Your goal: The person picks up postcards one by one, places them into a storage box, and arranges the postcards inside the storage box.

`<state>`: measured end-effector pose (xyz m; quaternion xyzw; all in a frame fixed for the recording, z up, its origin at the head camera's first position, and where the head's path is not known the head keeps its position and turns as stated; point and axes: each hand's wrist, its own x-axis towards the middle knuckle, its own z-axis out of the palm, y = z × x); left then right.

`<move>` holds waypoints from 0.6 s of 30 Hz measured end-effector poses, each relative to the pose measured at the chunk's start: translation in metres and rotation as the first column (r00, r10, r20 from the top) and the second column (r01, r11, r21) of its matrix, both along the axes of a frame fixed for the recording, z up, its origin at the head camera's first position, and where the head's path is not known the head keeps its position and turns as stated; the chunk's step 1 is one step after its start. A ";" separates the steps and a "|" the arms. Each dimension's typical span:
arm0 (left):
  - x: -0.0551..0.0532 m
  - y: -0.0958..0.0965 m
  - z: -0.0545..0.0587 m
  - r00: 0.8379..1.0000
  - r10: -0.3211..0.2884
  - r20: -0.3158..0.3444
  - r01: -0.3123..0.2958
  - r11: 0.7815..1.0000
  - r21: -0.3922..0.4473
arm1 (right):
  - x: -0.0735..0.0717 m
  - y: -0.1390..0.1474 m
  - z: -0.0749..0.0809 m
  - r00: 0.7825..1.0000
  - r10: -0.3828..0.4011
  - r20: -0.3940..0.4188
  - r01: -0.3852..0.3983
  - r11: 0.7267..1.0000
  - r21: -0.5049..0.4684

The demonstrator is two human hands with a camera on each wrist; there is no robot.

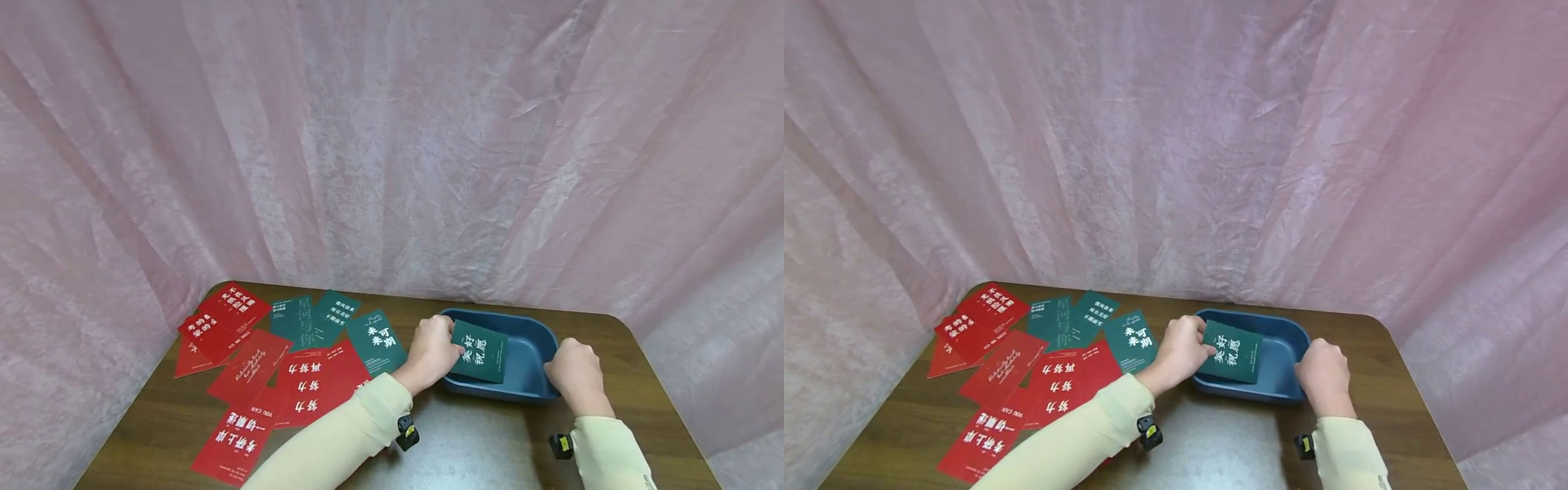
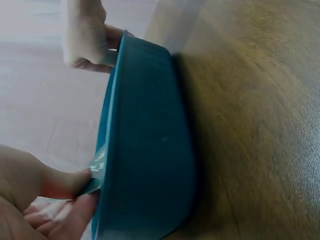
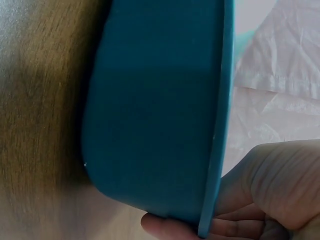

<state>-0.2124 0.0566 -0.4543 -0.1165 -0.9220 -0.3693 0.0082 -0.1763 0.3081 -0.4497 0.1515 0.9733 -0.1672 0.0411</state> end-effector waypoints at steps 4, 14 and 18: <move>0.001 0.006 -0.004 1.000 0.019 -0.003 -0.019 0.991 -0.135 | 0.000 -0.003 0.000 1.000 0.004 -0.001 -0.004 1.000 -0.005; 0.005 0.028 -0.010 0.995 -0.047 -0.086 0.007 0.909 -0.418 | 0.000 -0.003 0.002 1.000 0.000 -0.003 0.000 1.000 0.005; 0.006 0.037 -0.015 0.998 -0.029 -0.063 -0.009 0.850 -0.527 | 0.000 -0.003 0.003 1.000 -0.005 -0.003 0.005 1.000 0.004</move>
